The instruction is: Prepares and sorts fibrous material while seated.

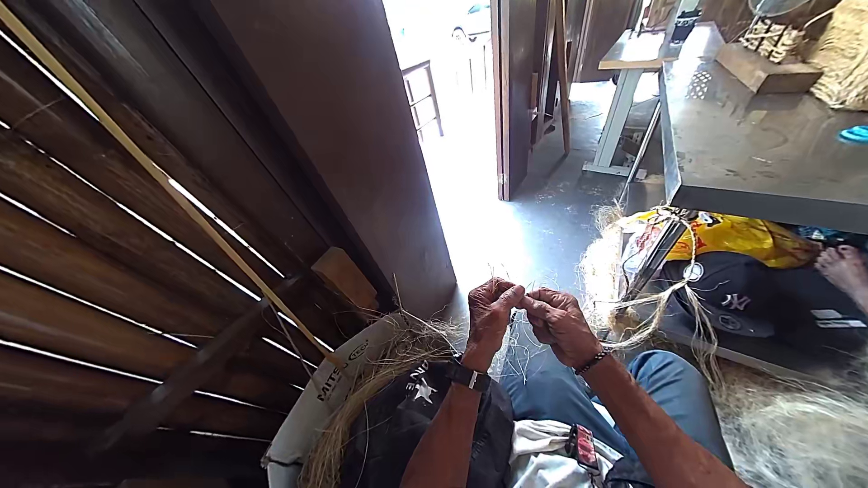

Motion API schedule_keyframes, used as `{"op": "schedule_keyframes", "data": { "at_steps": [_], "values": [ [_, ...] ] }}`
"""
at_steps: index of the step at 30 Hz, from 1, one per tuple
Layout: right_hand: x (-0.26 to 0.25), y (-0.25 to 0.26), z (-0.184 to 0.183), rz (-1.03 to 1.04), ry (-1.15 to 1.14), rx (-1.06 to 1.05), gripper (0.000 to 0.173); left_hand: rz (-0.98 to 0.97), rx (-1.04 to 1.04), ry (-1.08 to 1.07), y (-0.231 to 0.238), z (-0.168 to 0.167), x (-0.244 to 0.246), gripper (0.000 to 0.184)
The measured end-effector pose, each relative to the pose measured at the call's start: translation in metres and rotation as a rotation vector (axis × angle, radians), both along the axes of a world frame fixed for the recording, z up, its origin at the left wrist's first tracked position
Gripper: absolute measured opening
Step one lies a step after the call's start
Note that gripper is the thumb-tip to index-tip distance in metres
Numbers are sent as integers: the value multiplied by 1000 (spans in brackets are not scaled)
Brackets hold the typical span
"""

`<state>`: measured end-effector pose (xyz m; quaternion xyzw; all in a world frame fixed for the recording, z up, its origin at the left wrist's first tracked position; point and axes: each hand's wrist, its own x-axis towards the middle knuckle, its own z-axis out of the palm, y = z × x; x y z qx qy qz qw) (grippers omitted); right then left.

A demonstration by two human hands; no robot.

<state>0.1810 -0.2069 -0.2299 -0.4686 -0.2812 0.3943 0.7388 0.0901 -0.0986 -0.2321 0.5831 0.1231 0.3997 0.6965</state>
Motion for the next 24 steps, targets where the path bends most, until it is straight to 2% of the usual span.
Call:
{"op": "schedule_keyframes", "data": {
  "at_steps": [11,20,24],
  "values": [
    [-4,1,4,-2,66,28,17,-17,-44,-43,0,-1,1,15],
    [-6,1,-1,-20,-4,-12,16,4,-9,-3,0,-3,-1,15],
    [-6,1,8,-23,-27,-49,17,-25,-52,15,1,3,-3,16]
  ]
}}
